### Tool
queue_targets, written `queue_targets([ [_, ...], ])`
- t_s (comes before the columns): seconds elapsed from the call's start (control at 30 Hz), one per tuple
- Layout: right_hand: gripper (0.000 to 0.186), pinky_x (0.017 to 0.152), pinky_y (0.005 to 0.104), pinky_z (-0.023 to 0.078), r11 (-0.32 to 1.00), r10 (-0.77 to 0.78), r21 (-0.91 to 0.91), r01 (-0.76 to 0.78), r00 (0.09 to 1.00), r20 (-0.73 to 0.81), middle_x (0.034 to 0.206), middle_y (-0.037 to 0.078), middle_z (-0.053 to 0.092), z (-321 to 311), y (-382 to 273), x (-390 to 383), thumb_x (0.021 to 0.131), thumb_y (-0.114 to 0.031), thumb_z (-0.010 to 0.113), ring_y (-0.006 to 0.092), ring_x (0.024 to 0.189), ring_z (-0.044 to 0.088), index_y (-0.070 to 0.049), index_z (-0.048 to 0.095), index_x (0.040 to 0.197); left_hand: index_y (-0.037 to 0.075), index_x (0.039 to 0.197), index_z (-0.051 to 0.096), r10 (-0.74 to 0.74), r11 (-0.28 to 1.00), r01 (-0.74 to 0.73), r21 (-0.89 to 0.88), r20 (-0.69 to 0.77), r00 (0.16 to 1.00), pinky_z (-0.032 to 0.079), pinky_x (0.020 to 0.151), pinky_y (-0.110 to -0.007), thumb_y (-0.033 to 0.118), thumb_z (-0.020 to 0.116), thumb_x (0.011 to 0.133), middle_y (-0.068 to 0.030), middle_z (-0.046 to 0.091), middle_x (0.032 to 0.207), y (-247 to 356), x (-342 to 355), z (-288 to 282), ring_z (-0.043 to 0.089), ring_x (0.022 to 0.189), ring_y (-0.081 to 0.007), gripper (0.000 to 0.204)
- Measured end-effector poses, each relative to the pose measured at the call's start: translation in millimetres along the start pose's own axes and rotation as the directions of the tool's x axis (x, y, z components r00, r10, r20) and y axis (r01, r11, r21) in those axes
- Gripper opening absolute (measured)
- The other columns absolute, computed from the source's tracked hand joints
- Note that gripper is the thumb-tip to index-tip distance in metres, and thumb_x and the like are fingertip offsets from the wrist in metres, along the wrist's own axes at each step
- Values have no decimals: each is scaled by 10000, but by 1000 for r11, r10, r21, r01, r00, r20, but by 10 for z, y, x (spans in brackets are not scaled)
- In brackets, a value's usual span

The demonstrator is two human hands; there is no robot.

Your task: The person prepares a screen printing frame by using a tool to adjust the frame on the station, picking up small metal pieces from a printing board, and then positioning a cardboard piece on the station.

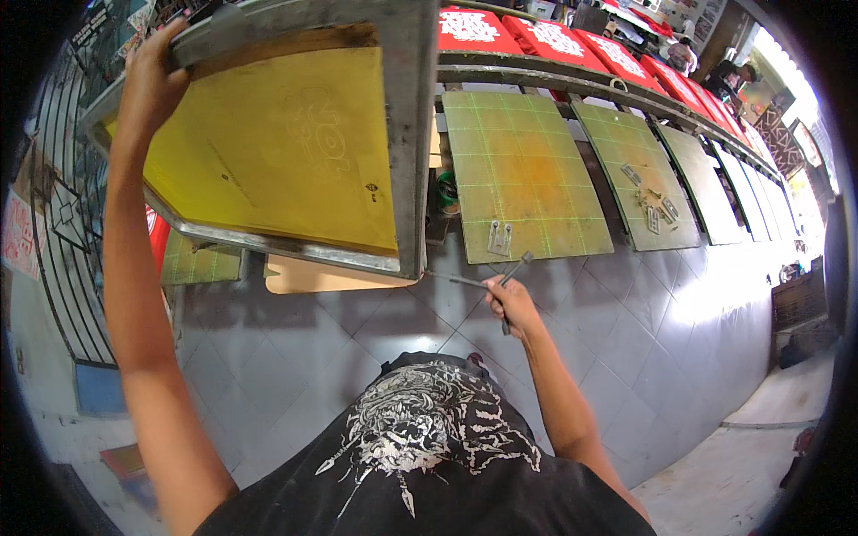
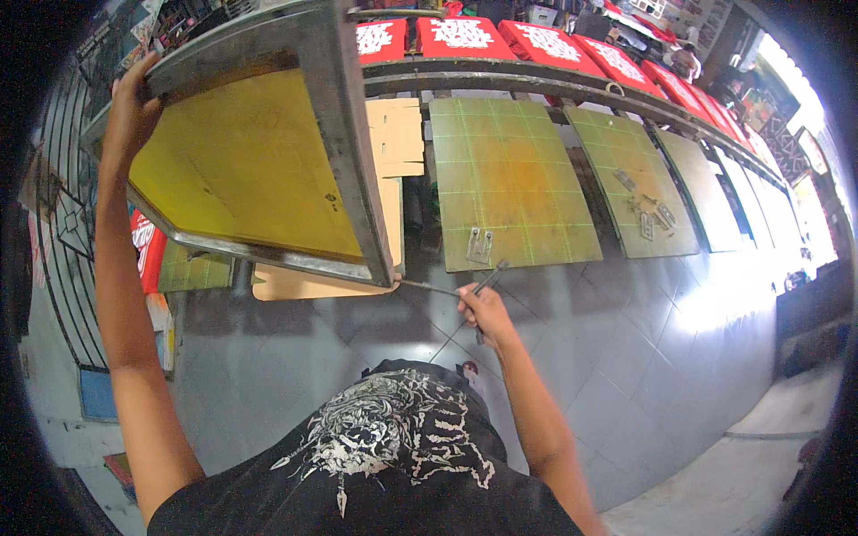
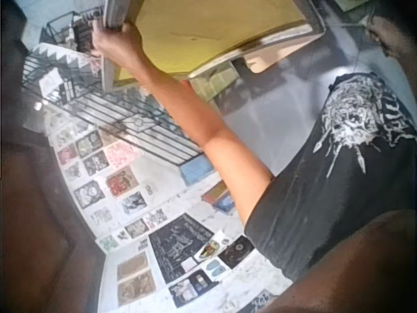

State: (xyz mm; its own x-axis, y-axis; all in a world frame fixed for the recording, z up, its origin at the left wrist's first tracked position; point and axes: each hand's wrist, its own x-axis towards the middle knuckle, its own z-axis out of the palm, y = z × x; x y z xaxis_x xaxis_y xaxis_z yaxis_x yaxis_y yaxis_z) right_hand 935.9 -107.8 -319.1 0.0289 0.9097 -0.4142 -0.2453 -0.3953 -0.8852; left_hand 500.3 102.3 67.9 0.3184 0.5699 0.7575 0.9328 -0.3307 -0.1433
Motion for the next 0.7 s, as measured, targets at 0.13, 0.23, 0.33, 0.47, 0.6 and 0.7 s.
queue_targets([
  [0.13, 175, 436, 227, 317, 993, 100, 53, -102, 995, 26, 695, 23, 537, 155, 219, -346, 918, -199, 576, 73, 494, 408, -35, 536, 961, 70, 1174, 590, 312, 949, -313, 23, 38, 949, 458, 884, -408, 2, 679, 710, -175, 635, 1091, 427, 627, -21, 605, 1023, -343, 477],
  [0.23, 181, 436, 224, 307, 940, 203, 269, -211, 977, 57, 696, 22, 536, 176, 474, -639, 921, -203, 569, 71, 486, 399, -31, 534, 964, 21, 824, 627, 408, 912, -384, -143, 243, 880, 494, 683, -458, 97, 657, 659, -223, 642, 796, 1630, 873, -260, 631, 804, -393, 184],
  [0.33, 181, 418, 210, 283, 931, 227, 297, -213, 974, -14, 686, 9, 523, 119, 691, -899, 948, -188, 518, 62, 464, 364, -32, 534, 1037, 12, 831, 656, 552, 834, -517, -192, 305, 776, 500, 661, -459, 161, 649, 673, -229, 645, 787, 1894, 1273, 252, 633, 772, -394, 217],
  [0.47, 143, 426, 201, 299, 934, 267, 252, -254, 964, -18, 660, 6, 523, 72, 900, -1022, 937, -174, 530, 70, 468, 392, -52, 551, 1009, 6, 765, 666, 673, 738, -634, -230, 327, 664, 503, 643, -456, 258, 686, 662, -210, 652, 753, 2158, 1500, 855, 643, 751, -377, 274],
  [0.6, 117, 433, 196, 320, 890, 295, 373, -261, 955, -36, 655, 2, 536, 51, 1001, -1171, 923, -191, 557, 73, 475, 421, -75, 567, 931, 48, 1013, 643, 677, 734, -593, -331, 430, 598, 497, 751, -422, 82, 685, 660, -167, 670, 923, 2743, 1605, 1334, 639, 892, -352, 357],
  [0.7, 129, 436, 197, 329, 828, 379, 480, -290, 920, -98, 649, 2, 541, 305, 878, -1223, 915, -208, 570, 73, 473, 426, -87, 563, 870, 50, 1024, 657, 718, 689, -606, -397, 487, 497, 507, 762, -400, 120, 656, 670, -166, 676, 947, 2938, 1682, 1842, 644, 880, -336, 361],
])
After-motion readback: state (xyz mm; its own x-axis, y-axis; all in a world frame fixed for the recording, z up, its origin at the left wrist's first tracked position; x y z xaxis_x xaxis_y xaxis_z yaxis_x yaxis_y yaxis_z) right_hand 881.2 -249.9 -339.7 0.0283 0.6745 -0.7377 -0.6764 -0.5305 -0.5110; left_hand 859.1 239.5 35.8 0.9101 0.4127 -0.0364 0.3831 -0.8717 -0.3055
